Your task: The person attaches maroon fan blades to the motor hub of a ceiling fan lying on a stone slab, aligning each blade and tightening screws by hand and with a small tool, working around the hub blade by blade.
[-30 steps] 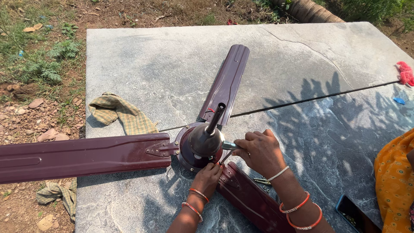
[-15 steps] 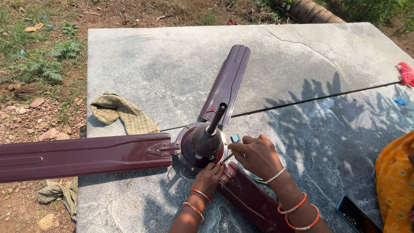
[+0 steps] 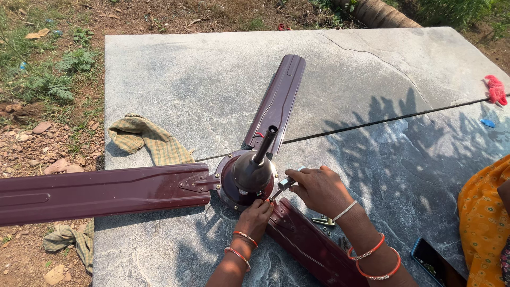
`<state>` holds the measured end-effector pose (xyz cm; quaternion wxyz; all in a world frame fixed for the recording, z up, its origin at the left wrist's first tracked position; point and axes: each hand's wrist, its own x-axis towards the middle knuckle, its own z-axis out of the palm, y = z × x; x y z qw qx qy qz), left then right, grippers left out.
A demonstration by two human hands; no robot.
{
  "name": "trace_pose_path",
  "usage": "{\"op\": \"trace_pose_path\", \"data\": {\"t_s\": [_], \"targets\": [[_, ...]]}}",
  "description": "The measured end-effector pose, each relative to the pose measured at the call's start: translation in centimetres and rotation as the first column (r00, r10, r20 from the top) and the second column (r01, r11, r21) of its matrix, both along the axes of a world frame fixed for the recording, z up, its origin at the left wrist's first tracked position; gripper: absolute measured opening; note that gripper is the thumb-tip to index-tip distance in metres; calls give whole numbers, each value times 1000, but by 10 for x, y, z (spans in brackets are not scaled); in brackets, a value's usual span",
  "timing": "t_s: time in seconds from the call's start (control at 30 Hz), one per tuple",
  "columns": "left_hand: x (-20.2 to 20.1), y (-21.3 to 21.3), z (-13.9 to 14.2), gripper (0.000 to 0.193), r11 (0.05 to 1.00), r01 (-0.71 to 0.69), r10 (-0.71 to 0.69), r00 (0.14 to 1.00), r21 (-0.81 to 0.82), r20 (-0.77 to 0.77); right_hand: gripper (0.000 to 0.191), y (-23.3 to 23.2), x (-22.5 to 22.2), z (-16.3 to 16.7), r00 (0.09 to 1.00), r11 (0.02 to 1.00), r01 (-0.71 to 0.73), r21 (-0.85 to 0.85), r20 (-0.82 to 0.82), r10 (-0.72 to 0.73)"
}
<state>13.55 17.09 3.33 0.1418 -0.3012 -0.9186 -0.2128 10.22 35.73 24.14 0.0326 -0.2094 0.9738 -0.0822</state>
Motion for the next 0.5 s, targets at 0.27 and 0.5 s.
{"op": "trace_pose_path", "data": {"t_s": [0.27, 0.5], "targets": [[0, 2, 2, 35, 1000, -5, 5, 1000, 8, -1, 32, -1, -1, -4, 944, 991, -128, -40, -311, 109], [1, 3, 2, 35, 1000, -19, 19, 1000, 10, -4, 42, -8, 1, -13, 988, 999, -34, 30, -150, 38]]}}
